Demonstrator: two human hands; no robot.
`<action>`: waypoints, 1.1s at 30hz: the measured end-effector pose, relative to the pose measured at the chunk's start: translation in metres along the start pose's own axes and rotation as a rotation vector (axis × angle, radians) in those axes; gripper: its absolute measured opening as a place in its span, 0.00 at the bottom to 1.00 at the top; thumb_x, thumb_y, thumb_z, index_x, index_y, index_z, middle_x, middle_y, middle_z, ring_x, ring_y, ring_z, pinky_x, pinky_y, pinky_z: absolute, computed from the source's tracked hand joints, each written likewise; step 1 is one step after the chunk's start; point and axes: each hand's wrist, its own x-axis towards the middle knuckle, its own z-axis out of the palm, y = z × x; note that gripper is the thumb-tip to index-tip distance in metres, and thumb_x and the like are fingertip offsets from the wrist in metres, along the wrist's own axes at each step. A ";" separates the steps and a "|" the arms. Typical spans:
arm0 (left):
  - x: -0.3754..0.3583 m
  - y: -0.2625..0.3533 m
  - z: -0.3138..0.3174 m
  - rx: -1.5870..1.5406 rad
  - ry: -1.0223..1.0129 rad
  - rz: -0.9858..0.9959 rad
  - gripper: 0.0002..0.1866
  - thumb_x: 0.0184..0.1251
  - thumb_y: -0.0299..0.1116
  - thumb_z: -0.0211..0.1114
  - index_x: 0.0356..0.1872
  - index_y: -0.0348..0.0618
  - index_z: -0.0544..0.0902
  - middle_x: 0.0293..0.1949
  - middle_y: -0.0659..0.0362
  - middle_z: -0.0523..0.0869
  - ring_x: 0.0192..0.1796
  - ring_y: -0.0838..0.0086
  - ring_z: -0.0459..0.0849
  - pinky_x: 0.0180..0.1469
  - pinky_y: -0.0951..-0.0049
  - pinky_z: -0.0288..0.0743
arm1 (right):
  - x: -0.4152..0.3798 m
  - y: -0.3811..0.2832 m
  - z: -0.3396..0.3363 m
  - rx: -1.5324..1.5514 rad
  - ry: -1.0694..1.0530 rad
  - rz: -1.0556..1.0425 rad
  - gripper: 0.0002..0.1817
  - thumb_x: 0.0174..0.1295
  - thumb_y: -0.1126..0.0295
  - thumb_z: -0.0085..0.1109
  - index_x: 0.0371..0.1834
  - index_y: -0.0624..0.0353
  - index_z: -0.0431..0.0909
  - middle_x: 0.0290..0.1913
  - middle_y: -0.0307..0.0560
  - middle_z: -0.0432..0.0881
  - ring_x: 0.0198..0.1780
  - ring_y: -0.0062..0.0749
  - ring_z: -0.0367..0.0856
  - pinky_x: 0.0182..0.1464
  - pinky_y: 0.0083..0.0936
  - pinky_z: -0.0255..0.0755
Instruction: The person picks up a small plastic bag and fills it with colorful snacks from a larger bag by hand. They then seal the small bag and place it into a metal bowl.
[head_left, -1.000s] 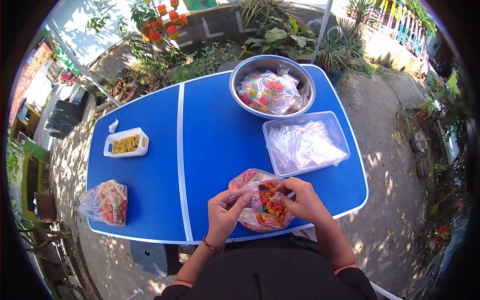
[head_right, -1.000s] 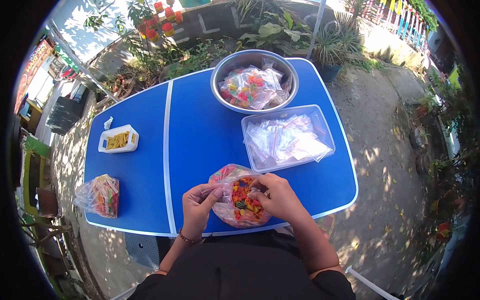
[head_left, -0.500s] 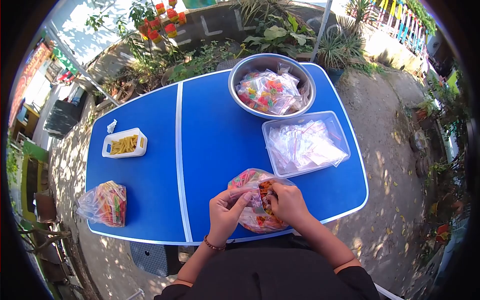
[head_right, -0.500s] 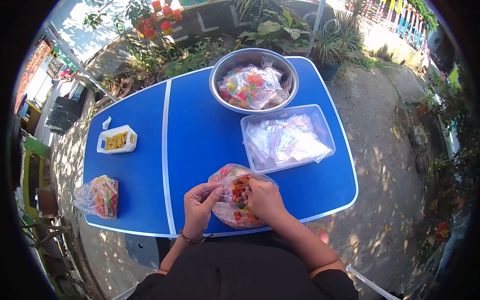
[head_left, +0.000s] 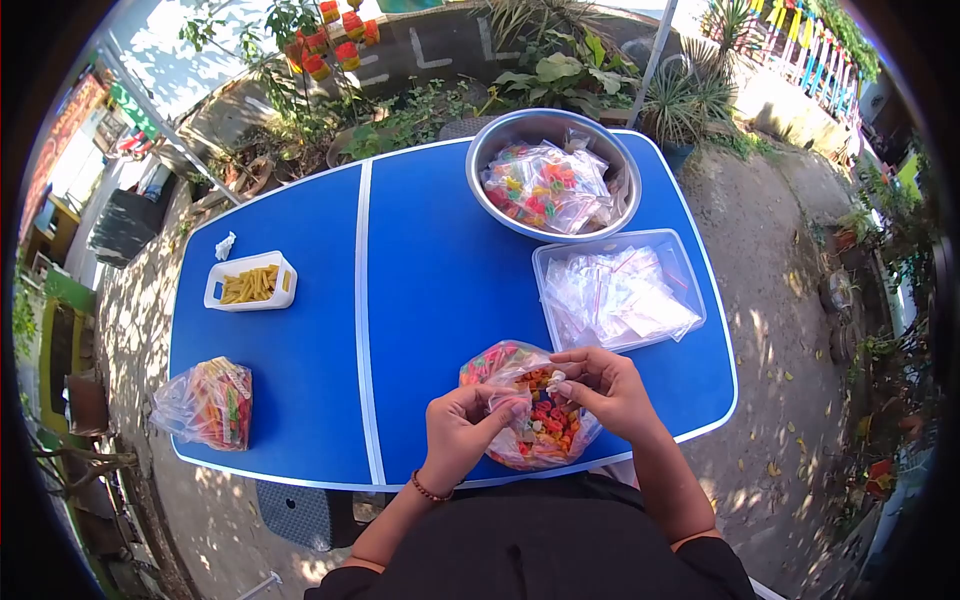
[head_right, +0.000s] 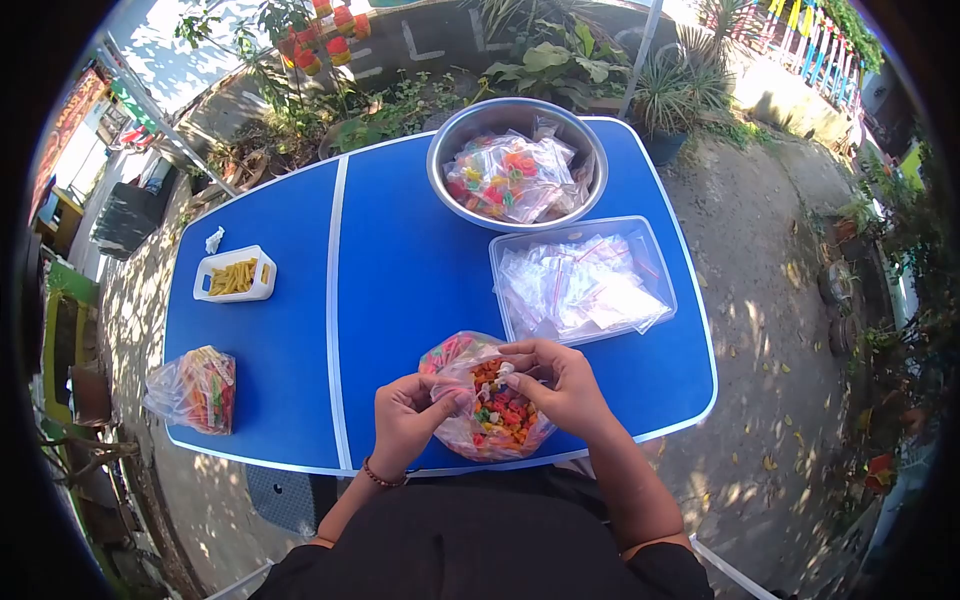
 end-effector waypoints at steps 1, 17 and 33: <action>0.000 -0.001 0.001 0.048 -0.031 -0.021 0.11 0.65 0.25 0.72 0.44 0.28 0.85 0.38 0.52 0.91 0.39 0.77 0.89 0.42 0.79 0.84 | -0.002 -0.002 0.001 0.011 0.016 -0.061 0.15 0.64 0.78 0.64 0.54 0.64 0.82 0.43 0.45 0.86 0.41 0.19 0.82 0.44 0.18 0.76; -0.001 0.010 0.007 0.052 -0.254 -0.015 0.14 0.65 0.27 0.72 0.49 0.30 0.86 0.41 0.53 0.90 0.44 0.77 0.89 0.47 0.78 0.84 | -0.009 -0.024 0.014 -0.524 -0.044 -0.506 0.06 0.57 0.74 0.67 0.37 0.56 0.88 0.41 0.45 0.82 0.44 0.30 0.74 0.50 0.30 0.67; 0.002 -0.003 0.008 -0.261 -0.032 -0.004 0.12 0.79 0.30 0.56 0.54 0.33 0.79 0.45 0.49 0.88 0.49 0.67 0.89 0.55 0.66 0.84 | -0.012 0.033 0.032 -1.094 0.076 -0.321 0.10 0.54 0.68 0.68 0.37 0.59 0.84 0.35 0.50 0.83 0.40 0.49 0.83 0.44 0.39 0.80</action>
